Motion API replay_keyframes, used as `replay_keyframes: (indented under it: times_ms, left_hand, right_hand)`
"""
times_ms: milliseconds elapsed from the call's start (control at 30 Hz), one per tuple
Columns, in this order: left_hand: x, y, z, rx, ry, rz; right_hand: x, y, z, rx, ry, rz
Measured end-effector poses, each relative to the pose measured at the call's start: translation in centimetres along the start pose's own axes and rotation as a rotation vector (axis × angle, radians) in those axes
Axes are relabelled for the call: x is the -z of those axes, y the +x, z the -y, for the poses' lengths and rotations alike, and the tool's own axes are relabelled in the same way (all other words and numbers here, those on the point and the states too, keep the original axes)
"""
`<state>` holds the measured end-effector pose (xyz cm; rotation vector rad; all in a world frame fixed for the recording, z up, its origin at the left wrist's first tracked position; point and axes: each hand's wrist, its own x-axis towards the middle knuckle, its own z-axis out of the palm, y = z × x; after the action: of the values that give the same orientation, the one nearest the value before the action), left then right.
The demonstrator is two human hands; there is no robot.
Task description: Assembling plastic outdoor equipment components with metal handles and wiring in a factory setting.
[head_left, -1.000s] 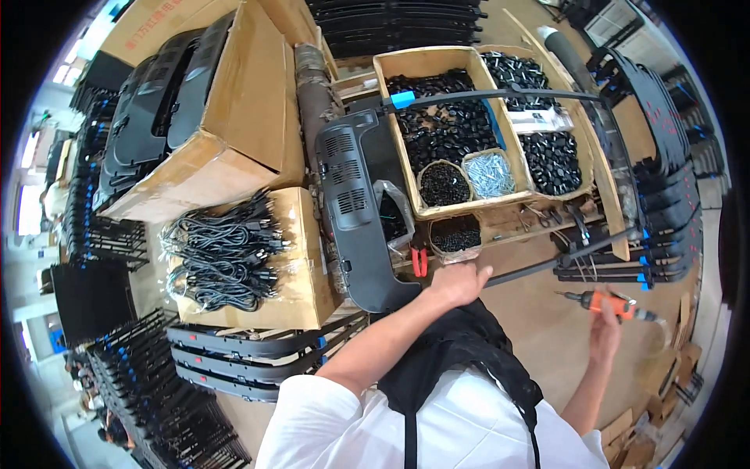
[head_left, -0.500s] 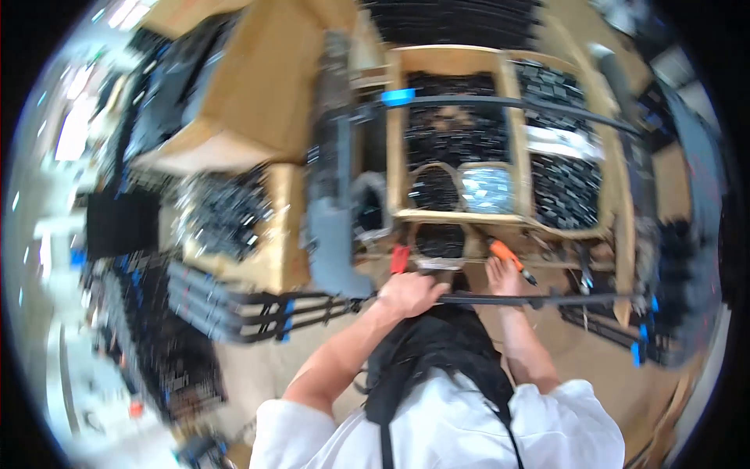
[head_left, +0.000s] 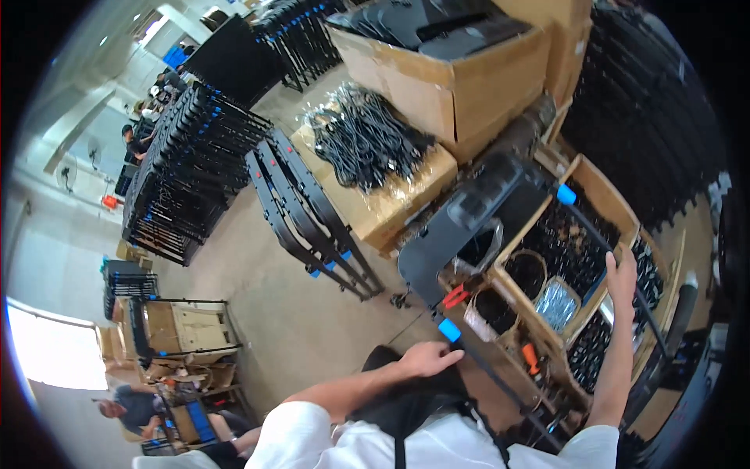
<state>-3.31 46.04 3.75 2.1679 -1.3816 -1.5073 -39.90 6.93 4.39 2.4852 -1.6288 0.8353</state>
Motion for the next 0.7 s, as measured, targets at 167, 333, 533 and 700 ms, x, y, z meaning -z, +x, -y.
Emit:
replay_keyframes:
  times_ms: [167,333,533,700]
  left_hand:
    - [-3.0,5.6,3.3,0.208,-1.209,0.035]
    - [-2.0,5.0,1.3,0.227,-1.307,0.037]
    - [1.8,-3.5,2.0,0.033,-1.259,-0.106]
    - [10.8,-9.2,6.0,-0.298,-1.304,-0.309]
  right_hand:
    - [-9.6,5.1,-8.1,-0.582,0.460,0.805]
    - [-6.0,5.4,-4.7,-0.486,0.398,0.661]
    - [6.6,9.6,4.4,-0.212,0.392,0.376]
    - [20.1,12.4,15.0,-0.308,0.323,0.165]
